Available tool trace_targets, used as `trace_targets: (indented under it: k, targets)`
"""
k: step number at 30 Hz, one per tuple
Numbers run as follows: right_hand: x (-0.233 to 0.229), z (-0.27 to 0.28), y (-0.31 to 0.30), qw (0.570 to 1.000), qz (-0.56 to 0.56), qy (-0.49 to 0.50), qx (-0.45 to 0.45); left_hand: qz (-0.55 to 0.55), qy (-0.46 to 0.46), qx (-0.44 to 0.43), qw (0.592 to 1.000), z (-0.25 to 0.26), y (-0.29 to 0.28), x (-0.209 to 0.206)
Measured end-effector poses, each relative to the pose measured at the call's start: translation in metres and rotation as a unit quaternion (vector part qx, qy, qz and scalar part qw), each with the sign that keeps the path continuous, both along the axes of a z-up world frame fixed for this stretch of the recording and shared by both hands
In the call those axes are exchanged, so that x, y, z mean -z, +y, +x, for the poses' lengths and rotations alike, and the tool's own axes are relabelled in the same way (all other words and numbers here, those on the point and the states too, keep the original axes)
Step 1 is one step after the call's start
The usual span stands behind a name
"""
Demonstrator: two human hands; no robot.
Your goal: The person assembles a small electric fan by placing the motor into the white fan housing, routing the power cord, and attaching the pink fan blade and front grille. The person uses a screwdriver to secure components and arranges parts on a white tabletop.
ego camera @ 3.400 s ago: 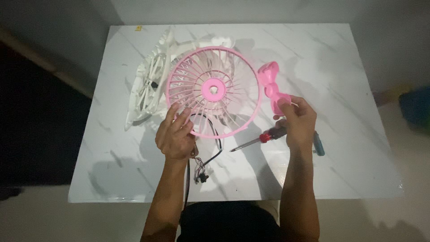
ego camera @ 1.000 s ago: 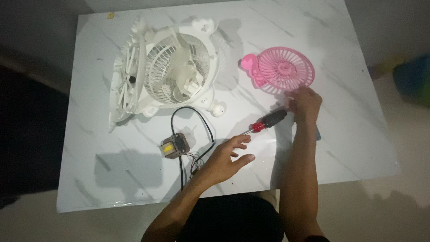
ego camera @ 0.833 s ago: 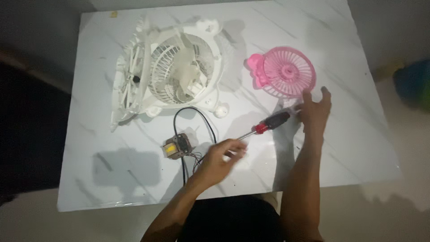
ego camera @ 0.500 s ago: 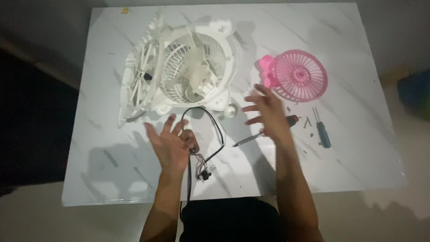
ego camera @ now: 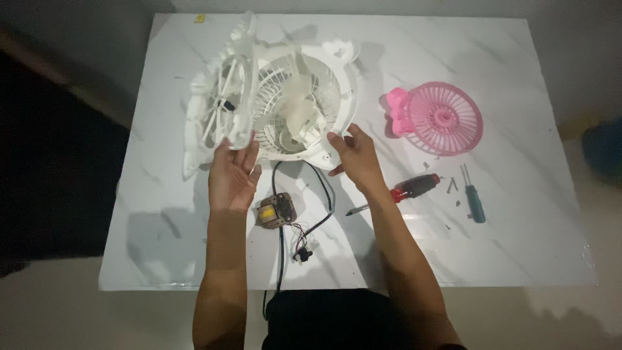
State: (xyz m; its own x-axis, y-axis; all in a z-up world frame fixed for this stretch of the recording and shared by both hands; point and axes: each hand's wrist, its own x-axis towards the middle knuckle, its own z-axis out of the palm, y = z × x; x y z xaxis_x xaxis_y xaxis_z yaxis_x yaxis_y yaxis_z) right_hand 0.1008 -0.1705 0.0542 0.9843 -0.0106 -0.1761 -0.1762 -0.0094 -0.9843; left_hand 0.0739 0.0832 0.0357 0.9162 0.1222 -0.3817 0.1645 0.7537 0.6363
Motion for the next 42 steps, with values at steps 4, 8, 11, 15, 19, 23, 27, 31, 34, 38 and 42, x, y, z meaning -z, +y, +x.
trace_targets:
  k: [4,8,11,15,19,23,27,31,34,38,42]
  targets:
    - [0.012,-0.003,-0.010,0.999,-0.022,0.019,0.026,0.118,0.064,-0.027,0.991,-0.003,-0.027,-0.016]
    - [0.008,-0.026,-0.034,0.910,-0.254,-0.295,0.146,0.239,-0.049,0.032,0.969,-0.023,-0.057,-0.042]
    - [-0.011,-0.056,-0.060,0.975,0.086,-0.180,0.100,0.278,-0.082,0.115,0.950,-0.029,-0.084,-0.051]
    - [-0.035,-0.084,-0.072,0.983,0.074,-0.138,0.098,0.253,-0.132,0.242,0.927,-0.023,-0.129,-0.044]
    - [-0.036,-0.093,-0.088,0.974,0.123,-0.079,0.173,0.295,-0.082,0.318,0.897,-0.009,-0.177,-0.037]
    - [-0.013,-0.082,-0.116,0.960,0.115,-0.045,0.252,0.412,-0.142,0.383,0.814,-0.017,-0.196,-0.040]
    - [0.017,-0.048,-0.150,0.938,0.214,-0.053,0.266,0.487,-0.149,0.417,0.753,-0.039,-0.195,-0.045]
    - [0.044,-0.021,-0.169,0.929,0.215,-0.007,0.302,0.451,-0.175,0.408,0.774,-0.055,-0.189,-0.042]
    - [0.058,-0.009,-0.173,0.926,0.214,0.013,0.310,0.478,-0.160,0.426,0.751,-0.061,-0.187,-0.040]
    - [0.063,0.001,-0.171,0.929,0.184,0.058,0.316,0.499,-0.156,0.436,0.732,-0.067,-0.184,-0.046]
    - [0.055,0.003,-0.168,0.929,0.178,0.049,0.319,0.493,-0.150,0.448,0.730,-0.069,-0.185,-0.055]
